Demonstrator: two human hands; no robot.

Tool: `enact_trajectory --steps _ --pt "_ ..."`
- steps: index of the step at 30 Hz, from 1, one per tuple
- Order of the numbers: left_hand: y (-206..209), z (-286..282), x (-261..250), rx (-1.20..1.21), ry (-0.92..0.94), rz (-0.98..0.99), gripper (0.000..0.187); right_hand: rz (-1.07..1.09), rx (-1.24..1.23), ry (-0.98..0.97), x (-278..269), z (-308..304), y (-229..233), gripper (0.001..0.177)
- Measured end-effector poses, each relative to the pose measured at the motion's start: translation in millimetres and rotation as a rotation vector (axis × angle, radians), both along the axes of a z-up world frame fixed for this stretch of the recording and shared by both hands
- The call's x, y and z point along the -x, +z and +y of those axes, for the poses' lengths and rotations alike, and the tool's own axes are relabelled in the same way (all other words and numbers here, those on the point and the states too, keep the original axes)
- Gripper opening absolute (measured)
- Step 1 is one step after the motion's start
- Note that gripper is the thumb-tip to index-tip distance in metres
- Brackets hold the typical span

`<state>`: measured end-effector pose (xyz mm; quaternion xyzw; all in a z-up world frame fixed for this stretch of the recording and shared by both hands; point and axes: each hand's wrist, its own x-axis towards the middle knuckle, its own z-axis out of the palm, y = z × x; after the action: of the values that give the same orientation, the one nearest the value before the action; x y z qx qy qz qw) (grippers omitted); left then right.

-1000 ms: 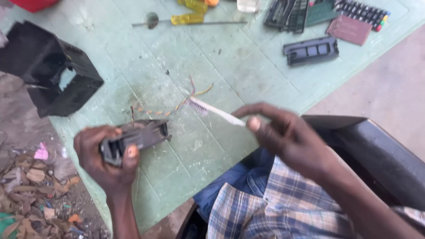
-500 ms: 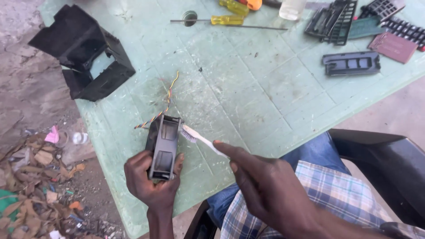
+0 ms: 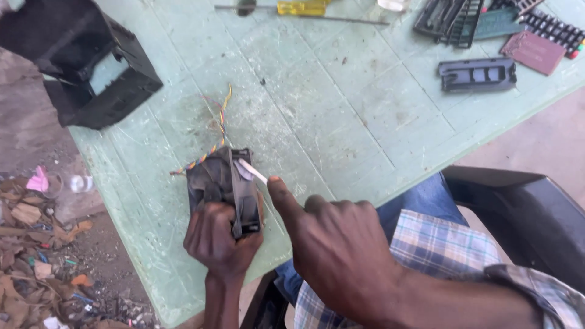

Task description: Cleaning a small electronic cooling fan using a toothbrush to remove dust from the blades and housing.

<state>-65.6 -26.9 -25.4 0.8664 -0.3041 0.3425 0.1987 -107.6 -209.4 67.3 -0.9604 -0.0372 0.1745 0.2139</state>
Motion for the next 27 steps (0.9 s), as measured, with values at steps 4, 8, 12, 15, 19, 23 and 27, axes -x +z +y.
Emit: enact_trajectory --steps 4,8,12,15,19,23,27 --pt "1.6 -0.5 -4.7 -0.007 -0.052 -0.005 0.031 0.129 0.055 0.129 2.0 -4.3 3.1 0.078" --pt "1.7 1.3 8.3 -0.013 0.031 -0.004 0.035 -0.031 0.034 0.099 -5.5 -8.7 10.9 0.066" --pt "-0.4 5.3 6.7 0.128 0.107 0.074 0.042 0.291 -0.489 -0.185 -51.2 -40.6 25.6 0.04" --pt "-3.0 6.7 6.4 0.184 0.071 0.103 0.042 0.115 -0.723 -0.07 -58.6 -63.2 -3.4 0.034" --pt "1.6 7.0 4.9 0.126 0.064 0.082 0.043 -0.415 -0.478 0.052 -28.1 -49.3 -7.4 0.03" --pt "-1.8 10.9 5.0 0.147 0.083 0.087 0.04 -0.211 -0.339 0.06 -11.1 -68.7 28.6 0.041" --pt "-5.6 14.5 4.0 0.154 0.064 0.12 0.043 -0.251 -0.425 -0.082 -12.3 -59.7 15.8 0.036"
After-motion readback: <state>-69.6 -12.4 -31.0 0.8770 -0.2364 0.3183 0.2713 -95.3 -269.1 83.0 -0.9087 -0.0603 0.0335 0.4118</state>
